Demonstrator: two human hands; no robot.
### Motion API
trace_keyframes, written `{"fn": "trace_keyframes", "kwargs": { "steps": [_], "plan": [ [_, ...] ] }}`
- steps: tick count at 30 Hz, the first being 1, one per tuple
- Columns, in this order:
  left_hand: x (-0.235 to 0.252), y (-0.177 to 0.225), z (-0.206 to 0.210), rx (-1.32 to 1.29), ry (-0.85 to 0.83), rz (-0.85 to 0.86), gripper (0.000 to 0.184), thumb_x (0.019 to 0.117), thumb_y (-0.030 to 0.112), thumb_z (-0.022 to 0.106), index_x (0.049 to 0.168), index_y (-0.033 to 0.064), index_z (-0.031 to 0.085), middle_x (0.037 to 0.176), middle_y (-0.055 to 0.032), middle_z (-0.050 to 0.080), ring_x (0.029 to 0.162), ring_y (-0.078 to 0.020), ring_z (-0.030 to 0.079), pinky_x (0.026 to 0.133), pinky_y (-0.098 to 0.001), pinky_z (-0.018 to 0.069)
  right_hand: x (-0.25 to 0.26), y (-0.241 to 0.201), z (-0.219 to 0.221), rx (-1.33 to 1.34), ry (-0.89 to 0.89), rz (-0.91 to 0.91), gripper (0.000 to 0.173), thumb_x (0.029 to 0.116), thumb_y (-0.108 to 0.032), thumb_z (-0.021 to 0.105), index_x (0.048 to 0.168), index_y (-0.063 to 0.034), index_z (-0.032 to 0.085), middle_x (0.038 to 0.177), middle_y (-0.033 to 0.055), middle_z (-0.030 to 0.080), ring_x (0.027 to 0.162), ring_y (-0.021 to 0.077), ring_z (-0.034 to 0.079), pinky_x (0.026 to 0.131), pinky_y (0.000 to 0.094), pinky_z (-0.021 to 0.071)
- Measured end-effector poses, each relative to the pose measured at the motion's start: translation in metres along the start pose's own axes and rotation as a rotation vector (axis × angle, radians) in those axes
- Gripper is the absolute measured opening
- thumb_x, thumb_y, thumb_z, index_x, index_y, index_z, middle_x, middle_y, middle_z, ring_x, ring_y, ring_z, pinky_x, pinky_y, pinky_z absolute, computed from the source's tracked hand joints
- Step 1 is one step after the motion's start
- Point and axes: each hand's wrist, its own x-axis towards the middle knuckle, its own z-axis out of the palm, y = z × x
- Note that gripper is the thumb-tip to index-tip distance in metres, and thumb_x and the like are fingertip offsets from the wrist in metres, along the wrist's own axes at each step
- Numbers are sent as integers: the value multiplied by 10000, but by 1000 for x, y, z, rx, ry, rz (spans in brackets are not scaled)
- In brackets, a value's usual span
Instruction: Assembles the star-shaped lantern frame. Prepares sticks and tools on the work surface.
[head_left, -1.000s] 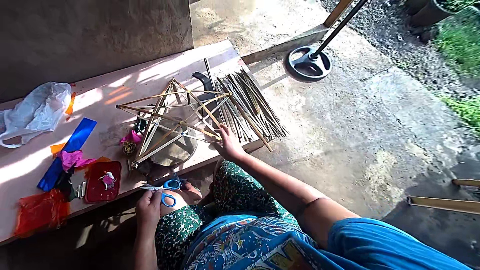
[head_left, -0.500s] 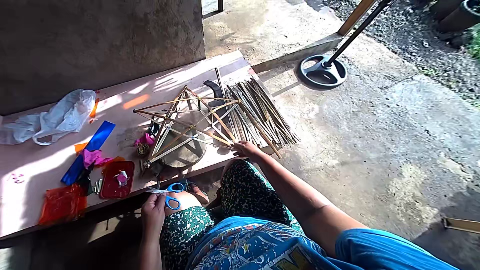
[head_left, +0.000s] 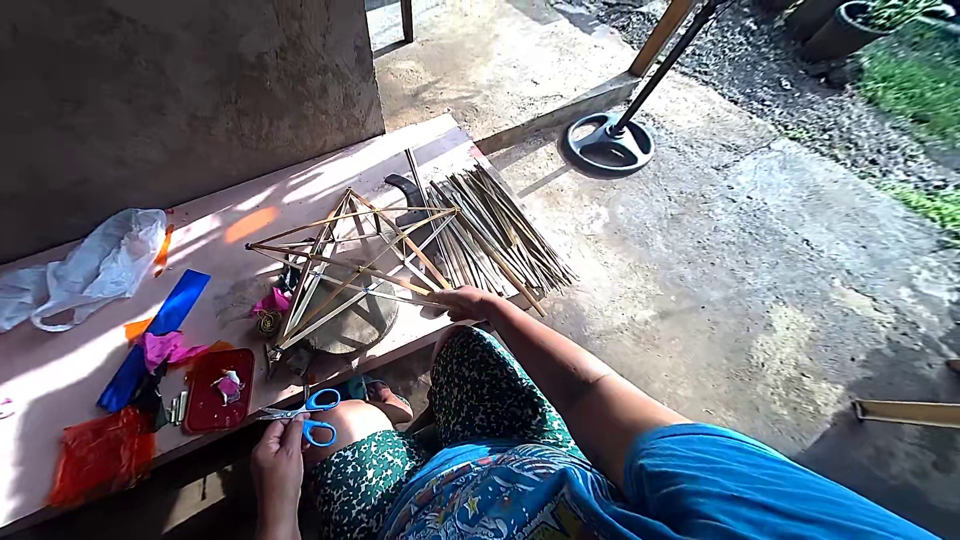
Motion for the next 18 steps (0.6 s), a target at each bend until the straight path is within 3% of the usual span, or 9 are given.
{"fn": "trace_keyframes", "kwargs": {
  "steps": [3,10,13,18],
  "plan": [
    [4,-2,-6,1,18,-1,171,1008,42,551,876,7,655,734,46,666,577,36,597,553,-141,515,-5,-8,10,-18,-3,-54,433,1082,-431,485,1231,-41,599,882,17,710,606,38,578,582,213,484],
    [13,9,-14,-24,46,65,163,1008,56,536,903,9,652,766,58,674,602,48,603,565,-142,518,-34,-24,31,-184,24,-169,455,1077,-362,532,1310,28,511,974,92,701,718,90,645,676,257,532],
    [24,22,-18,-76,76,74,163,1023,51,518,924,14,642,784,57,679,615,35,609,575,-149,523,-51,-26,33,-288,22,-245,476,1060,-340,576,1323,43,475,962,94,699,693,91,641,681,273,541],
    [68,51,-19,-236,33,91,192,1049,61,446,953,42,612,839,59,664,727,-5,637,691,-185,549,-79,-18,38,-334,-20,-384,427,1047,-288,597,1308,29,479,929,75,699,643,86,620,652,279,539]
  ]
}}
